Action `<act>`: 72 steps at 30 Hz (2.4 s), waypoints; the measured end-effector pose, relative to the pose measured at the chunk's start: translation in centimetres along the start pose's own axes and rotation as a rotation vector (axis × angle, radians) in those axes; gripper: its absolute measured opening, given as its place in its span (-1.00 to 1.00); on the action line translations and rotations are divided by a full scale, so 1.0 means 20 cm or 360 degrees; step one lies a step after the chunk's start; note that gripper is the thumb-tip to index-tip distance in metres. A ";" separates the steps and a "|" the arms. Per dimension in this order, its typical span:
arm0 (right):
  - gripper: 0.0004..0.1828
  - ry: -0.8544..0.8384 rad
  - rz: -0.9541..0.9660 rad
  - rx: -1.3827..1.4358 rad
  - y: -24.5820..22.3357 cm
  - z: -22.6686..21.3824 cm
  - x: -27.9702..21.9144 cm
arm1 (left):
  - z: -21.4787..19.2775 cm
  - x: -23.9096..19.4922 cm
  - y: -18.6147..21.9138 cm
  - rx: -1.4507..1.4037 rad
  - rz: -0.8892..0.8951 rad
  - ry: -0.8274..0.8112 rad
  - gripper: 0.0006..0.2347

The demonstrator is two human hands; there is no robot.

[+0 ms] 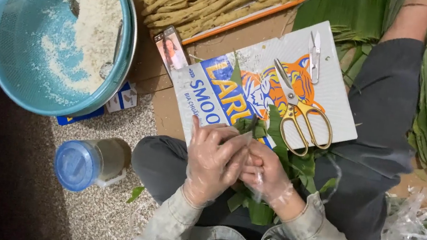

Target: The person sits on the floor and wraps a portion of white rice in a green leaf. They fold the leaf around the rice, tie it with a thin strip, and trim the excess with scissors. The finished package is set aside.

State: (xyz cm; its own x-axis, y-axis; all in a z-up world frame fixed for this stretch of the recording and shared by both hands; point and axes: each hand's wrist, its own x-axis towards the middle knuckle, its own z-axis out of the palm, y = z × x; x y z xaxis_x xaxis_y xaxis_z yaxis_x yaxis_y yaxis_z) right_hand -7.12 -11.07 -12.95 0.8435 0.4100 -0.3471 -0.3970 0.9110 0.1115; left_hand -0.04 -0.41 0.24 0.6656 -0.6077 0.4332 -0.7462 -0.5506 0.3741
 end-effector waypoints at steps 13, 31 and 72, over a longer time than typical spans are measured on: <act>-0.70 -0.0199 -0.0976 -0.1724 -0.09 0.09 -0.19 | 0.17 -0.01 -0.06 0.0404 -0.0450 0.0497 -0.95; -0.77 0.0103 -0.0730 -0.1077 0.01 0.17 -0.03 | 0.06 0.01 0.01 -0.0276 -0.0430 0.0489 -0.96; -0.88 0.0536 -0.2057 -0.2277 -0.02 0.31 -0.07 | 0.00 0.03 0.04 -0.0302 -0.0618 0.0207 -0.91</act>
State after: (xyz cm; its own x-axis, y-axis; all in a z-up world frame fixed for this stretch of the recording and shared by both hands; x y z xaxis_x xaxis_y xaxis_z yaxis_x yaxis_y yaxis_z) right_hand -5.88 -11.77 -6.77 0.7972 -0.5457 0.2582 0.2016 -0.1624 -0.9659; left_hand -0.32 -1.12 0.84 0.8989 -0.2929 0.3260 -0.4382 -0.6015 0.6680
